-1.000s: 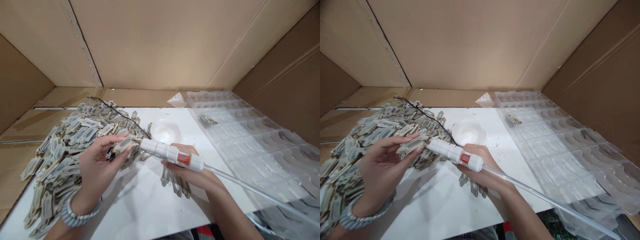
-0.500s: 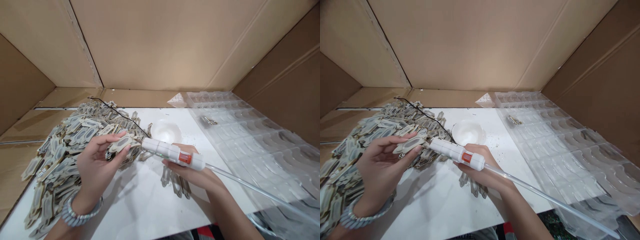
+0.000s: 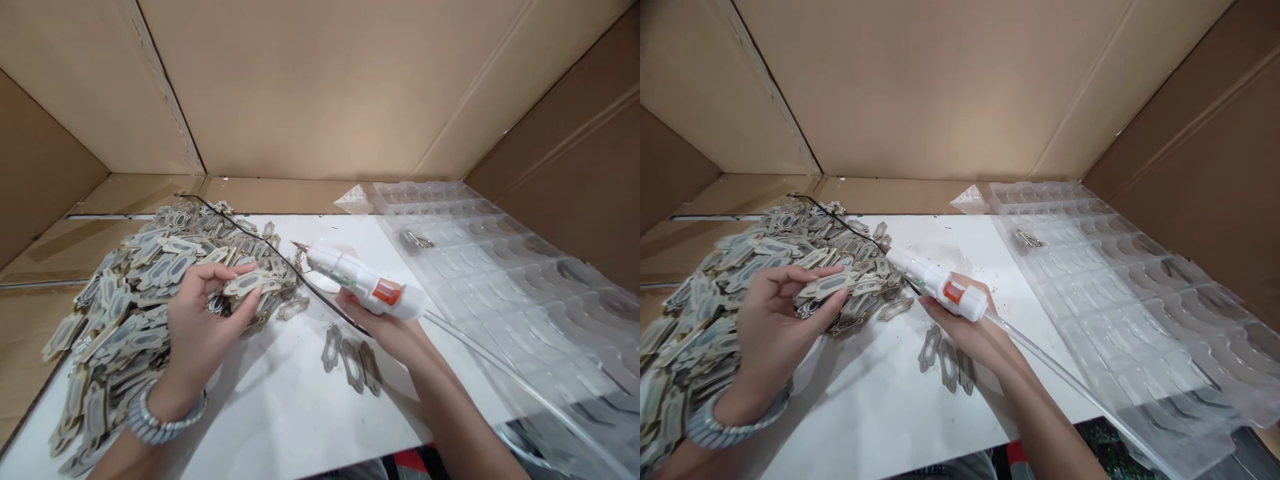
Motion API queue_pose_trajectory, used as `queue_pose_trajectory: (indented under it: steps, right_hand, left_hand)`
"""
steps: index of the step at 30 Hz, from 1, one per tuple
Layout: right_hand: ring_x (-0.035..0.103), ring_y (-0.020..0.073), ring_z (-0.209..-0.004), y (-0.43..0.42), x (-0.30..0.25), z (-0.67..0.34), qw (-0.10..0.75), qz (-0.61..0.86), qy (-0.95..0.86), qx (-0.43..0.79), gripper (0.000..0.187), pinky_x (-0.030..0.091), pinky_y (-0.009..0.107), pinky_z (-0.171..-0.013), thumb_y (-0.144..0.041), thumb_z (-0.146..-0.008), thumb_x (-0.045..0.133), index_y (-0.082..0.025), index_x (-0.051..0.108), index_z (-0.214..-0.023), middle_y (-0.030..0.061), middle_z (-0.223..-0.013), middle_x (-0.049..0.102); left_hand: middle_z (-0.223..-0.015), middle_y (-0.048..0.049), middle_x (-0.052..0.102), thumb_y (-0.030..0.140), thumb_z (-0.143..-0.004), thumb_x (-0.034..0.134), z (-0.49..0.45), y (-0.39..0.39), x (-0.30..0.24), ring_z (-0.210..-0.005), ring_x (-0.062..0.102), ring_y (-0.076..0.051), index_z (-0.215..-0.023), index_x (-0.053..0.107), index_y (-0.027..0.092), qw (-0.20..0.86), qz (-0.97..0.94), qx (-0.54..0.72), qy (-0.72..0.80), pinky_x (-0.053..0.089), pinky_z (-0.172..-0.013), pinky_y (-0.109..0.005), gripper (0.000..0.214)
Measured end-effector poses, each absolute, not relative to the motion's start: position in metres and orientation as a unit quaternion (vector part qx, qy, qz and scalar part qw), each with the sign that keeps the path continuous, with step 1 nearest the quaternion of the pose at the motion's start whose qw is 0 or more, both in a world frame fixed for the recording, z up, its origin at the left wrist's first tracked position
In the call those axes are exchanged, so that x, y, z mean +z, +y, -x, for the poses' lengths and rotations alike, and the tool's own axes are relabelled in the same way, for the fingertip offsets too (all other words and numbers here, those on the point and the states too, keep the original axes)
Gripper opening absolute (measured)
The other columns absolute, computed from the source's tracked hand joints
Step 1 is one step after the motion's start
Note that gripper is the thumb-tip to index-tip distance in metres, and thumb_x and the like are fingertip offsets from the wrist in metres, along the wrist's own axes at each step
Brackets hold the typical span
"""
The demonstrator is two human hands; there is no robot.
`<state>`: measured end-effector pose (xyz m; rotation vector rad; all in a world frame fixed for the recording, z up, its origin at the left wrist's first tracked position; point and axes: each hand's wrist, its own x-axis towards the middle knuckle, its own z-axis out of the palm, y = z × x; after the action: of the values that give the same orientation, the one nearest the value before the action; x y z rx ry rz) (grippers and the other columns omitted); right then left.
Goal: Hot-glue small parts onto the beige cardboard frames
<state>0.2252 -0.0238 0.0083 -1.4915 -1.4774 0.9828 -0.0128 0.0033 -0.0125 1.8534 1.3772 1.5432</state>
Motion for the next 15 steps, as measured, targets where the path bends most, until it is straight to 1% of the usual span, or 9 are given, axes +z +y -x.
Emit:
queue_pose_trajectory:
  steps: [2,4,6,7,9,12,14,15]
  right_hand:
    - [0.041,0.0111,-0.054,-0.024,0.008,-0.226,0.400,0.604,-0.565,0.394,0.032,0.036,0.025,-0.049,-0.044,-0.078,0.064,-0.022,0.044,-0.067,-0.0041,-0.060,0.043]
    - [0.040,0.0109,-0.053,-0.024,0.009,-0.227,0.396,0.608,-0.559,0.402,0.034,0.036,0.025,-0.048,-0.047,-0.078,0.064,-0.022,0.044,-0.067,-0.0045,-0.059,0.042]
    - [0.040,0.0112,-0.054,-0.024,0.008,-0.227,0.399,0.603,-0.565,0.398,0.034,0.036,0.025,-0.049,-0.047,-0.078,0.064,-0.022,0.043,-0.067,-0.0044,-0.059,0.042]
    - [0.041,0.0115,-0.055,-0.024,0.007,-0.228,0.403,0.598,-0.570,0.393,0.034,0.037,0.025,-0.049,-0.046,-0.079,0.064,-0.023,0.043,-0.066,-0.0041,-0.059,0.043]
    - [0.042,0.0122,-0.057,-0.025,0.006,-0.227,0.410,0.594,-0.577,0.382,0.033,0.039,0.025,-0.050,-0.046,-0.079,0.064,-0.023,0.044,-0.067,-0.0033,-0.060,0.045]
    - [0.043,0.0127,-0.057,-0.025,0.006,-0.227,0.412,0.596,-0.576,0.378,0.033,0.040,0.026,-0.052,-0.047,-0.079,0.064,-0.023,0.045,-0.067,-0.0027,-0.061,0.046]
    - [0.043,0.0125,-0.057,-0.025,0.008,-0.227,0.412,0.601,-0.570,0.380,0.035,0.039,0.026,-0.052,-0.048,-0.078,0.065,-0.023,0.045,-0.067,-0.0030,-0.061,0.045]
    - [0.043,0.0123,-0.057,-0.025,0.009,-0.227,0.412,0.602,-0.566,0.384,0.035,0.039,0.026,-0.053,-0.048,-0.078,0.065,-0.022,0.045,-0.067,-0.0032,-0.060,0.045]
  left_hand:
    - [-0.100,-0.0040,0.074,0.027,-0.078,0.073,0.015,0.008,-0.018,-0.100,0.071,-0.028,-0.098,0.052,0.026,0.119,-0.674,0.509,0.522,0.050,-0.095,-0.050,0.029]
    - [-0.100,-0.0040,0.075,0.028,-0.080,0.070,0.016,0.013,-0.023,-0.095,0.072,-0.029,-0.100,0.053,0.026,0.042,-0.700,0.459,0.546,0.041,-0.102,-0.057,0.026]
    - [-0.098,-0.0032,0.075,0.028,-0.081,0.069,0.017,0.017,-0.028,-0.092,0.071,-0.029,-0.101,0.054,0.026,-0.012,-0.717,0.427,0.551,0.033,-0.105,-0.060,0.025]
    - [-0.098,-0.0036,0.075,0.028,-0.082,0.068,0.018,0.019,-0.029,-0.093,0.071,-0.030,-0.102,0.054,0.026,-0.030,-0.721,0.418,0.551,0.032,-0.105,-0.060,0.025]
    - [-0.102,-0.0061,0.075,0.029,-0.083,0.067,0.019,0.021,-0.031,-0.100,0.068,-0.032,-0.108,0.055,0.026,-0.057,-0.724,0.410,0.552,0.034,-0.102,-0.059,0.027]
    - [-0.110,-0.0100,0.071,0.031,-0.083,0.068,0.019,0.019,-0.027,-0.106,0.062,-0.035,-0.119,0.054,0.025,-0.091,-0.720,0.414,0.549,0.038,-0.099,-0.057,0.039]
    - [-0.107,-0.0090,0.069,0.030,-0.081,0.070,0.015,0.013,-0.023,-0.102,0.061,-0.032,-0.120,0.054,0.026,-0.097,-0.734,0.430,0.517,0.044,-0.093,-0.051,0.042]
    - [-0.102,-0.0070,0.069,0.029,-0.081,0.070,0.012,0.009,-0.022,-0.096,0.062,-0.029,-0.116,0.055,0.026,-0.093,-0.749,0.437,0.489,0.047,-0.088,-0.046,0.038]
